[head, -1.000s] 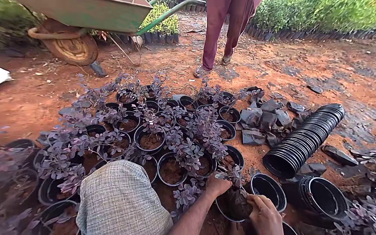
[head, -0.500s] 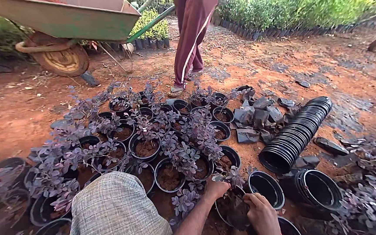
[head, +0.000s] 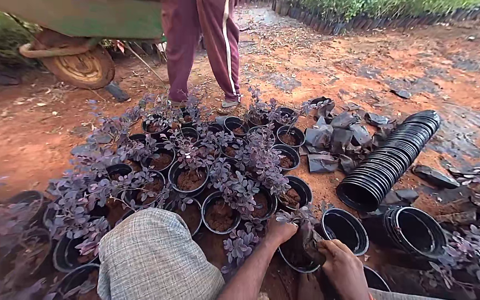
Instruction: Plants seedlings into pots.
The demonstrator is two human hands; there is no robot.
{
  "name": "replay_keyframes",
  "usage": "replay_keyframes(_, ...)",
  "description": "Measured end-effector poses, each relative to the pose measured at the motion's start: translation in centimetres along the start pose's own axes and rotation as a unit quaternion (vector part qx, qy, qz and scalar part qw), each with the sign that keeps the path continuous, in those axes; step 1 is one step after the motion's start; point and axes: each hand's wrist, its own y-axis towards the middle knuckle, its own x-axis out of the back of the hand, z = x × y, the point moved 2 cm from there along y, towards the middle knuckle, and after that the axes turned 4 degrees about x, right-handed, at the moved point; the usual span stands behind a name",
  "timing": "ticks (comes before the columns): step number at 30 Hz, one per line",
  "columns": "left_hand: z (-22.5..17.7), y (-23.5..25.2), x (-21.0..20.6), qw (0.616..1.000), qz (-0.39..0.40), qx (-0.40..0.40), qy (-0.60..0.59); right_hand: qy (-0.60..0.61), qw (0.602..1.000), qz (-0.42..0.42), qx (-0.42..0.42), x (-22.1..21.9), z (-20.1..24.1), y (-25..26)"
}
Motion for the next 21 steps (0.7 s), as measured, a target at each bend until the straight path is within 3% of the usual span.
replay_keyframes(8,-0.4,0.8,0.1,0.999,0.000,-0.001,-0.037,-0.003,0.998,-0.063,0.015,3.6,-0.1,1.3)
replay_keyframes(11,0.0,0.7,-0.2,0.999,0.002,-0.001,-0.036,0.001,0.999,-0.047,0.024,3.5,0.0,0.9)
replay_keyframes(18,0.7,1.2,0.7,0.991,0.042,-0.087,-0.093,-0.012,0.992,-0.123,0.012,11.4,-1.5,2.9)
replay_keyframes(21,0.9,0.3,1.6,0.998,0.023,-0.045,0.024,-0.028,0.989,-0.146,0.018,13.2,-3.2,4.0)
